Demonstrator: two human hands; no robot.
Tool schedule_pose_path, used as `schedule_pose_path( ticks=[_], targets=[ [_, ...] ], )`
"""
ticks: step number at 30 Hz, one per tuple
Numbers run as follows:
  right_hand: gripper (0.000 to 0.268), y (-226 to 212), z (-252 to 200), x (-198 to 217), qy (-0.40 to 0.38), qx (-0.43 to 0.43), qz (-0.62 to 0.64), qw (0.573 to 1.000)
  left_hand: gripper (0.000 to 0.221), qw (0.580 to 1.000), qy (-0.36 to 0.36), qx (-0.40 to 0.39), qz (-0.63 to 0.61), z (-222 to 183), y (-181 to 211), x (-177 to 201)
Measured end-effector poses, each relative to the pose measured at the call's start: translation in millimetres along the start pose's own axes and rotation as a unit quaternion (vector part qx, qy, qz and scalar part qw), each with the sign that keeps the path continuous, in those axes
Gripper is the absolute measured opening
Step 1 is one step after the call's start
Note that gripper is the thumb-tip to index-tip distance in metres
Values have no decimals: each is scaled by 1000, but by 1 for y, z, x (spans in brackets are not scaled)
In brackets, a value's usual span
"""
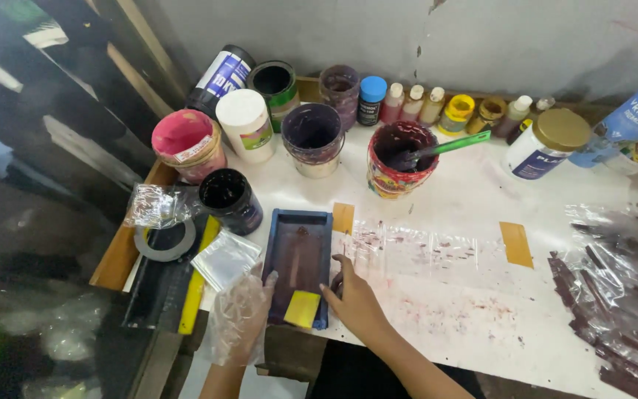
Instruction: Cleaning the interior of a manual printing frame using a sponge and cleaning solution
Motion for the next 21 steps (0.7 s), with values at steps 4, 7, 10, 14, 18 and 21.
schedule_pose_path(
  ticks=[4,7,10,14,18,21],
  targets=[
    [64,-3,3,-9,5,33,-39,999,61,911,-24,188,-367,13,6,-87],
    [67,-6,-4,-8,2,28,-36,999,39,851,81,252,-454,7,13,-53],
    [63,8,-2,-8,9,60,-11,998,40,891,28,271,-363,14,9,13],
    [49,38,4,8,92,100,49,990,54,849,-146,324,-391,10,-2,79],
    [38,82,58,20,219,208,-94,949,52,866,-56,353,-350,-7,-11,86],
    [25,87,69,21,265,290,-130,910,58,829,-74,409,-375,-14,-16,77]
  ],
)
Point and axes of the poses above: each hand's wrist, its own z-axis towards the middle knuckle, its own x-axis out of the back of the hand, y = z × x, the point moved 1 cm from there along z, towards the middle knuckle, and after that the axes turned 8 degrees about -x, right-handed, at the moved point
